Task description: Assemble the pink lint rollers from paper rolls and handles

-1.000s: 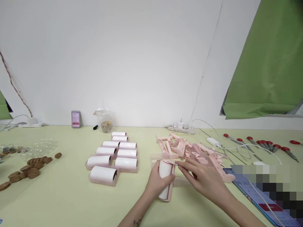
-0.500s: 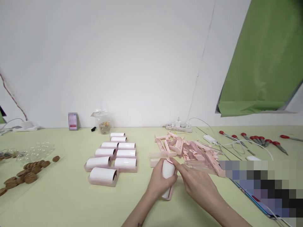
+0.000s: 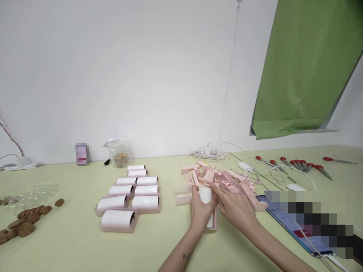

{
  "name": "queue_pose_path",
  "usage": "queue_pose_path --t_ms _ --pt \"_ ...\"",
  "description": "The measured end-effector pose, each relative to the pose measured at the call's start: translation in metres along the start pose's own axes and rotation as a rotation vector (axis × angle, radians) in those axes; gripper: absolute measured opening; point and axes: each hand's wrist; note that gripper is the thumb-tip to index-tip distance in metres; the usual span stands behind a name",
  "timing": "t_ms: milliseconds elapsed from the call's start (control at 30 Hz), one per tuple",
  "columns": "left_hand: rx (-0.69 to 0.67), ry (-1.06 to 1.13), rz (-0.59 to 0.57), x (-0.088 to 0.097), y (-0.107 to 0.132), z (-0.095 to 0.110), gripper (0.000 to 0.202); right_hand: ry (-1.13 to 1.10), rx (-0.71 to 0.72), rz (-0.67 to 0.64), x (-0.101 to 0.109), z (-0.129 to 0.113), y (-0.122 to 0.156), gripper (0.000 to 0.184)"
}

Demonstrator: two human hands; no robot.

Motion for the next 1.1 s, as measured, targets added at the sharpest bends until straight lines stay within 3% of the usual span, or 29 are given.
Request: queue_pose_path --t_ms 233,467,767,933,1100 --pt "0.009 0.103 0.058 -0.005 0.002 -0.006 0.03 0.087 0.026 -0.034 -0.001 -0.005 -0.005 0.061" --pt "0.063 -0.021 0.158 -0.004 0.004 -0.005 0.028 0.077 0.045 0.006 -0.007 -0.008 -0.007 0.062" --pt "0.116 -0.013 0.174 -0.015 0.011 0.0 0.028 0.014 0.052 -0.047 -0.009 0.001 -0.009 0.05" --pt "0.03 0.078 0.25 0.002 0.005 0.006 0.03 0.03 0.072 -0.084 -0.013 0.014 -0.02 0.038" --pt "-0.027 -0.053 0.189 0.037 -0.005 0.006 0.038 -0.085 0.055 -0.111 -0.025 0.02 -0.025 0.028"
Point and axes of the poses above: each hand's wrist, its own y-axis away from the middle knuckle, its own x-axis out of the back of the hand, z = x × y, and after that the axes turned 4 degrees about -y, right-handed
